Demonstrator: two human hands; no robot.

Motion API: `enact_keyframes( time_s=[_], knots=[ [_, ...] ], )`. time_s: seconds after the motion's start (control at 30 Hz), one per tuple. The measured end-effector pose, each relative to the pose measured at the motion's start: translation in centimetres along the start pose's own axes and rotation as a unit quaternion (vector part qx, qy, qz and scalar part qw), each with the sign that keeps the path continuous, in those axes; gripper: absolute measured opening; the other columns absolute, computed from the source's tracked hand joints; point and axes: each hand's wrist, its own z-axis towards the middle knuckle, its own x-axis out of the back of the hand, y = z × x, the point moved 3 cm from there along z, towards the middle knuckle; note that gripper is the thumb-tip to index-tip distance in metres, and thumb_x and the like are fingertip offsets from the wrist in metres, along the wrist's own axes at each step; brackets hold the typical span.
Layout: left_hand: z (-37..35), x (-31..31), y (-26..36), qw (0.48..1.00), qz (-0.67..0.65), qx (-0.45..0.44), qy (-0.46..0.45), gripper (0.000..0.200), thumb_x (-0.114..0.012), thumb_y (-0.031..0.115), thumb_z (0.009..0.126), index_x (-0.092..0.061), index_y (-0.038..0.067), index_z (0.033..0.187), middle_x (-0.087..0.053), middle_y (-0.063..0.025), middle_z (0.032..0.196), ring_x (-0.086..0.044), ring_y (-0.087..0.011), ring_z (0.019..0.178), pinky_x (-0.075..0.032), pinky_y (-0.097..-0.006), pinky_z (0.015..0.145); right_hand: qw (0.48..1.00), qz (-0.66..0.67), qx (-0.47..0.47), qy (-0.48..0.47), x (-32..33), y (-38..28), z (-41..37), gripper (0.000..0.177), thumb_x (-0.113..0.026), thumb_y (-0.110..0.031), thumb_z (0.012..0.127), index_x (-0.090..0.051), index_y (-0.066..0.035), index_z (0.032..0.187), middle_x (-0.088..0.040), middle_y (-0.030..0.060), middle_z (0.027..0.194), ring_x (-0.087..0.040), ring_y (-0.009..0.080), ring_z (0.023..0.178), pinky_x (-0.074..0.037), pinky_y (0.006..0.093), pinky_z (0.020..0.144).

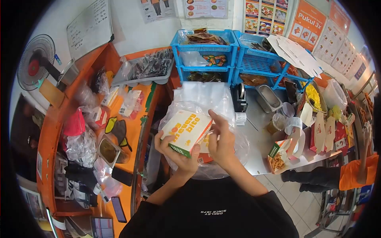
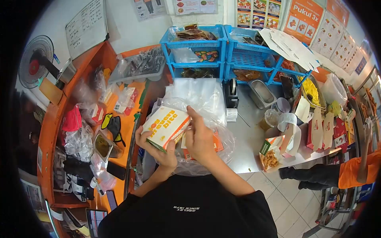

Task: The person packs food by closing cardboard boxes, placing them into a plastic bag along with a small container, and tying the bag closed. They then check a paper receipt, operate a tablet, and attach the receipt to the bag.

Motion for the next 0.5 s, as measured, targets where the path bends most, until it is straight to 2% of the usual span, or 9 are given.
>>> enact_keyframes(
  time_s=[0.07, 0.1, 0.13, 0.2, 0.33, 0.4, 0.47, 0.5],
  knots=[
    [0.2, -0.1, -0.4, 0.999, -0.025, 0.023, 0.003, 0.066, -0.066, 0.039, 0.079, -0.031, 0.004, 0.122, -0.021, -0.0198, 0.132, -0.024, -0.0318, 0.126, -0.023, -0.0472, 0.103, 0.975, 0.216, -0.012, 0.059, 0.2, 0.8, 0.1, 0.043, -0.047, 0.002, 0.08, -0.04, 0.006, 0.122, -0.043, 0.0323, 0.132, -0.058, 0.0376, 0.109, -0.047, 0.0384, 0.091],
    [0.2, 0.0, -0.4, 0.999, -0.031, 0.025, 0.016, 0.065, -0.065, 0.038, 0.079, -0.03, 0.004, 0.122, -0.021, -0.0197, 0.133, -0.025, -0.0314, 0.126, -0.022, -0.0472, 0.104, 0.965, 0.256, -0.003, 0.063, 0.1, 0.2, -0.1, 0.042, -0.05, 0.002, 0.083, -0.039, 0.006, 0.123, -0.045, 0.0312, 0.131, -0.054, 0.0372, 0.114, -0.044, 0.0403, 0.096],
    [0.1, 0.1, -0.5, 0.999, -0.036, 0.026, 0.028, 0.064, -0.065, 0.036, 0.079, -0.03, 0.004, 0.122, -0.021, -0.0196, 0.133, -0.025, -0.0309, 0.126, -0.022, -0.0472, 0.104, 0.964, 0.257, -0.004, 0.062, 0.0, -0.1, -0.3, 0.042, -0.05, 0.002, 0.083, -0.039, 0.006, 0.123, -0.045, 0.0312, 0.131, -0.054, 0.0372, 0.114, -0.044, 0.0403, 0.096],
    [0.1, 0.1, -0.8, 0.998, -0.042, 0.029, 0.035, 0.067, -0.068, 0.036, 0.078, -0.03, 0.003, 0.122, -0.021, -0.0199, 0.132, -0.024, -0.0322, 0.126, -0.023, -0.0476, 0.103, 0.984, 0.151, 0.065, 0.065, -0.1, -1.0, -0.6, 0.04, -0.057, 0.001, 0.081, -0.043, 0.006, 0.119, -0.045, 0.0318, 0.13, -0.053, 0.0385, 0.116, -0.044, 0.0404, 0.096],
    [0.3, 0.1, -0.2, 0.994, -0.087, 0.047, 0.051, 0.07, -0.071, 0.036, 0.076, -0.03, 0.002, 0.122, -0.021, -0.019, 0.132, -0.025, -0.0323, 0.125, -0.025, -0.0472, 0.102, 0.985, 0.113, 0.085, 0.094, -0.5, -0.3, -0.9, 0.033, -0.063, -0.001, 0.08, -0.05, 0.005, 0.11, -0.046, 0.0308, 0.13, -0.055, 0.0373, 0.114, -0.045, 0.0393, 0.094],
    [0.3, 0.4, -0.5, 0.995, -0.071, 0.058, 0.042, 0.071, -0.071, 0.036, 0.076, -0.03, 0.002, 0.123, -0.021, -0.0184, 0.132, -0.025, -0.0313, 0.125, -0.026, -0.0463, 0.102, 0.988, 0.09, 0.092, 0.088, -0.3, -0.6, -0.8, 0.019, -0.064, -0.002, 0.08, -0.057, 0.003, 0.098, -0.048, 0.0291, 0.128, -0.057, 0.036, 0.11, -0.046, 0.038, 0.091],
    [0.5, 0.6, -0.5, 0.996, -0.054, 0.069, 0.034, 0.072, -0.071, 0.035, 0.075, -0.03, 0.002, 0.123, -0.021, -0.0178, 0.133, -0.026, -0.0303, 0.125, -0.026, -0.0454, 0.103, 0.989, 0.08, 0.089, 0.09, 0.1, -1.1, -0.7, 0.016, -0.065, -0.002, 0.079, -0.059, 0.003, 0.093, -0.05, 0.0277, 0.126, -0.059, 0.0348, 0.107, -0.046, 0.0375, 0.09],
    [0.8, 0.6, -0.3, 0.993, -0.087, 0.085, 0.013, 0.073, -0.069, 0.036, 0.075, -0.028, 0.003, 0.126, -0.021, -0.0181, 0.134, -0.026, -0.0291, 0.126, -0.024, -0.0442, 0.104, 0.989, 0.069, 0.086, 0.094, 0.5, -1.5, -0.7, 0.012, -0.066, -0.001, 0.079, -0.06, 0.002, 0.088, -0.052, 0.0263, 0.123, -0.06, 0.0336, 0.105, -0.047, 0.0369, 0.089]
  ],
)
